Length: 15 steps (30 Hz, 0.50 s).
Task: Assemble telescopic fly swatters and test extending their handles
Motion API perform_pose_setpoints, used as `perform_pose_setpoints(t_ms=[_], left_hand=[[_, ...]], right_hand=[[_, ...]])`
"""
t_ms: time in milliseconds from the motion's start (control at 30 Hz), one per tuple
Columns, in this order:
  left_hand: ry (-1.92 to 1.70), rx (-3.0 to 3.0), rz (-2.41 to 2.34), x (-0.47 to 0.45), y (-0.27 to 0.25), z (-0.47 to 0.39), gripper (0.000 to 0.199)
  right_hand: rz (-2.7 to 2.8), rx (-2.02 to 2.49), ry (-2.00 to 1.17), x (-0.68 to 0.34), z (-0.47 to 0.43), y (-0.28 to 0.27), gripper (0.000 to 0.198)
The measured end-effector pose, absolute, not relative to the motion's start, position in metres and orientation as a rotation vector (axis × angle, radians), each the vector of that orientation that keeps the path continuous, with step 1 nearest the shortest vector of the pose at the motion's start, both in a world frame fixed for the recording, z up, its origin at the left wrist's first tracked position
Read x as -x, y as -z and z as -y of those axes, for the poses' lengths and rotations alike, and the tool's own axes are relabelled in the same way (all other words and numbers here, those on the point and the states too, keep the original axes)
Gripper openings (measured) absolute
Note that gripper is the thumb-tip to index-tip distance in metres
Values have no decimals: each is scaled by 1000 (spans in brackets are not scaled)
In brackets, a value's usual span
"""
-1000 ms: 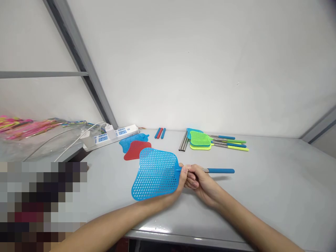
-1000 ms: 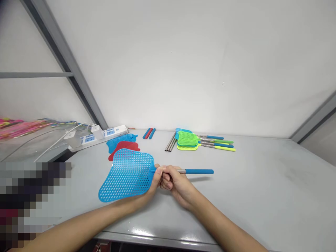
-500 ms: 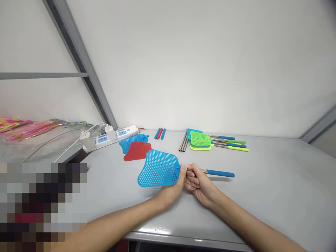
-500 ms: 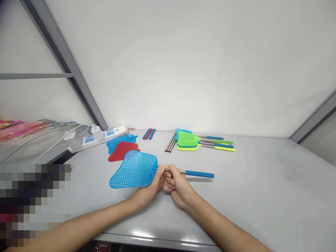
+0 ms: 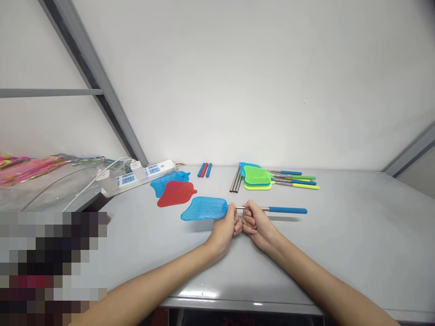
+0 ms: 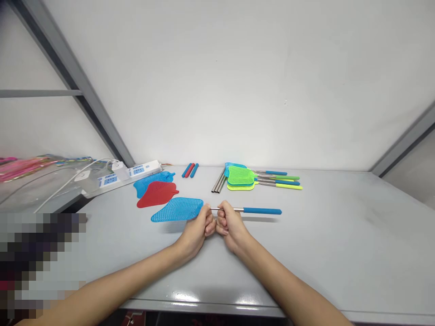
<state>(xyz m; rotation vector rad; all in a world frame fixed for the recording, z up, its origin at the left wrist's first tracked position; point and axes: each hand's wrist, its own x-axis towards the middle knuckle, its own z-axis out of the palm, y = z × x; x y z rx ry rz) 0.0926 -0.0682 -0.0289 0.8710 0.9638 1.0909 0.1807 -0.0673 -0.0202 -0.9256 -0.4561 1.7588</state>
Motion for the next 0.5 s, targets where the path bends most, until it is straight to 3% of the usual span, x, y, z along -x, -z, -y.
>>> perform_pose_setpoints(t_ms=[500], left_hand=[[-1107, -876, -815, -86, 25, 66, 35]], right_hand=[[711, 963, -1700, -193, 67, 21, 29]])
